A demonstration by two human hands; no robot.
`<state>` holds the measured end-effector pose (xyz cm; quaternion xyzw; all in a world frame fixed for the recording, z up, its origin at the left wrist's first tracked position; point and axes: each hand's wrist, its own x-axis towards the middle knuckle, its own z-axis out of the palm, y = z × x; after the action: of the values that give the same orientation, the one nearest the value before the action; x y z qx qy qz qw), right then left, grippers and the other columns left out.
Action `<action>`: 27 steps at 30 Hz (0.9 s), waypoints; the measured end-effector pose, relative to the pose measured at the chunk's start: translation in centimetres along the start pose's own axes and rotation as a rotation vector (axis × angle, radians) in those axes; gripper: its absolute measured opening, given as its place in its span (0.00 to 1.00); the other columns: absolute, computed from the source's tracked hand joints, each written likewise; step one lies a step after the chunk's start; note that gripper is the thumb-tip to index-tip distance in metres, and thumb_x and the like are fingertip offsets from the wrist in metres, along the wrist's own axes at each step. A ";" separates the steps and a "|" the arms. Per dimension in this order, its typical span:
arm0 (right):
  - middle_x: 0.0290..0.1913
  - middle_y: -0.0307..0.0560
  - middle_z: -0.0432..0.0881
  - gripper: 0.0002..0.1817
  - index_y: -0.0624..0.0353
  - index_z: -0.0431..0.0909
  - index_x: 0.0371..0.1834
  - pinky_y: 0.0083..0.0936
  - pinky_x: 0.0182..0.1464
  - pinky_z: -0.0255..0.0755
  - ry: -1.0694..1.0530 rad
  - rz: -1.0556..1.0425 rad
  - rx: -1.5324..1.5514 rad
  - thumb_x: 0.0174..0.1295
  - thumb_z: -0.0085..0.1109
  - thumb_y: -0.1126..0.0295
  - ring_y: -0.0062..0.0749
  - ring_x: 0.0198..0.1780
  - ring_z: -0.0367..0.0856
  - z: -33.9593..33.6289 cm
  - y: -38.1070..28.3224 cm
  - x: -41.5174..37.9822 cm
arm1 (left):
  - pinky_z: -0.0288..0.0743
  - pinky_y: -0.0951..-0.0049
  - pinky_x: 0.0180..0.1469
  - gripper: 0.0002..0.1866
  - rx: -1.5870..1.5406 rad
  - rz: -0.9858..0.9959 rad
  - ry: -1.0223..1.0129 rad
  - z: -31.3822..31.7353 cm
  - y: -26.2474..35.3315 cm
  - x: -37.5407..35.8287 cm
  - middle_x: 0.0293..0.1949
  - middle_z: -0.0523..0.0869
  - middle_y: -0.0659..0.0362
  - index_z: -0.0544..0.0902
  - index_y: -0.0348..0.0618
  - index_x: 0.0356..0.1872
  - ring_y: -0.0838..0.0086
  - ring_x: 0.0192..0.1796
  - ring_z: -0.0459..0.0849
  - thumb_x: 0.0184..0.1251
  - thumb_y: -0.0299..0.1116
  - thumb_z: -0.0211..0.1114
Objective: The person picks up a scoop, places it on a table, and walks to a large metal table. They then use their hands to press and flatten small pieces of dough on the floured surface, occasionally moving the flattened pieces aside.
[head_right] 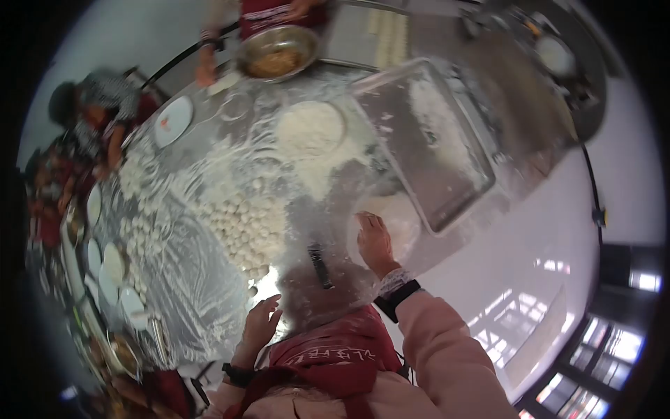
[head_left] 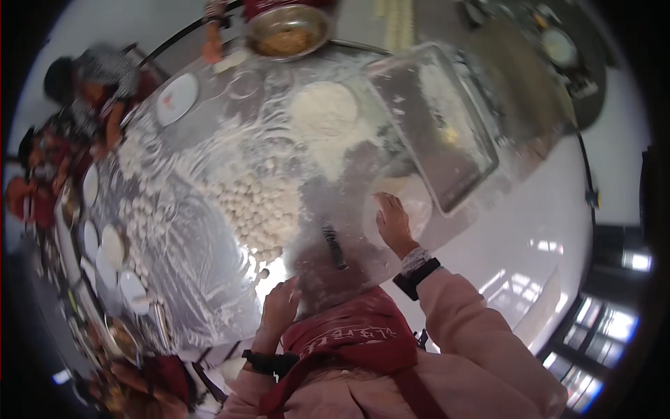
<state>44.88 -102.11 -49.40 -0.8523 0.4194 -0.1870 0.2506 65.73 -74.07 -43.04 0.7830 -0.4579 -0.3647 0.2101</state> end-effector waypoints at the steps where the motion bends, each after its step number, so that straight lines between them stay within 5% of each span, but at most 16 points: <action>1: 0.55 0.53 0.78 0.21 0.55 0.78 0.53 0.42 0.63 0.69 -0.091 -0.069 -0.027 0.53 0.60 0.78 0.50 0.62 0.73 1.1 0.6 1.0 | 0.80 0.60 0.49 0.21 0.009 -0.023 0.029 0.4 -0.1 -0.3 0.43 0.86 0.48 0.79 0.44 0.60 0.58 0.46 0.87 0.66 0.31 0.65; 5: 0.57 0.56 0.75 0.24 0.54 0.76 0.54 0.47 0.68 0.63 -0.222 -0.242 -0.234 0.50 0.64 0.77 0.56 0.64 0.68 6.3 5.8 1.0 | 0.81 0.62 0.45 0.21 -0.038 -0.194 0.115 1.2 -1.4 -2.4 0.46 0.85 0.48 0.78 0.44 0.60 0.60 0.43 0.87 0.65 0.29 0.66; 9: 0.55 0.56 0.75 0.25 0.54 0.76 0.54 0.46 0.66 0.64 -0.253 -0.332 -0.246 0.49 0.65 0.76 0.55 0.62 0.69 6.9 6.6 1.8 | 0.81 0.63 0.44 0.25 -0.056 -0.370 0.449 2.9 -6.0 -4.2 0.49 0.81 0.48 0.76 0.42 0.60 0.59 0.39 0.86 0.60 0.24 0.68; 11: 0.53 0.55 0.76 0.24 0.54 0.76 0.52 0.47 0.62 0.65 -0.421 -0.260 -0.311 0.48 0.66 0.76 0.54 0.61 0.69 4.9 4.2 2.8 | 0.81 0.63 0.46 0.27 0.020 -0.384 0.518 3.7 -8.5 -4.1 0.53 0.78 0.48 0.75 0.45 0.61 0.56 0.46 0.84 0.58 0.22 0.69; 13: 0.52 0.55 0.75 0.24 0.55 0.76 0.52 0.47 0.61 0.66 -0.361 -0.260 -0.291 0.48 0.66 0.76 0.55 0.60 0.70 3.7 0.3 3.3 | 0.78 0.58 0.54 0.30 0.001 -0.392 0.548 5.1 -9.8 -3.1 0.57 0.75 0.48 0.75 0.50 0.61 0.52 0.56 0.78 0.54 0.23 0.71; 15: 0.52 0.55 0.75 0.24 0.55 0.76 0.52 0.47 0.60 0.67 -0.280 -0.249 -0.273 0.48 0.67 0.76 0.55 0.60 0.70 4.7 -2.1 3.2 | 0.75 0.55 0.58 0.29 0.149 -0.217 0.595 6.1 -10.0 -1.4 0.57 0.75 0.50 0.76 0.51 0.61 0.51 0.54 0.78 0.55 0.26 0.70; 19: 0.53 0.56 0.75 0.27 0.56 0.73 0.56 0.48 0.60 0.66 -0.428 -0.298 0.030 0.49 0.66 0.75 0.55 0.58 0.72 8.0 -6.9 2.7 | 0.73 0.53 0.56 0.19 0.081 -0.193 0.592 5.3 -12.4 0.9 0.51 0.78 0.47 0.79 0.47 0.54 0.48 0.52 0.77 0.60 0.29 0.65; 24: 0.59 0.59 0.74 0.34 0.57 0.69 0.64 0.47 0.67 0.63 -0.531 -0.318 0.088 0.50 0.66 0.73 0.57 0.64 0.69 13.8 -14.9 4.3 | 0.72 0.52 0.51 0.12 -0.003 -0.336 0.773 -2.0 -20.9 -0.3 0.44 0.79 0.48 0.78 0.43 0.48 0.48 0.48 0.77 0.63 0.26 0.62; 27: 0.68 0.61 0.69 0.41 0.58 0.63 0.72 0.46 0.72 0.58 -0.314 -0.342 0.079 0.53 0.69 0.67 0.59 0.70 0.64 20.1 -16.7 8.6 | 0.73 0.53 0.51 0.15 0.069 -0.343 0.828 -5.5 -25.3 -1.9 0.45 0.80 0.50 0.78 0.42 0.48 0.50 0.48 0.78 0.60 0.26 0.65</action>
<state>70.81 -94.93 -54.87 -0.9191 0.2173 -0.1079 0.3106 83.60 -59.96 -55.58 0.9342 -0.2107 -0.0345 0.2857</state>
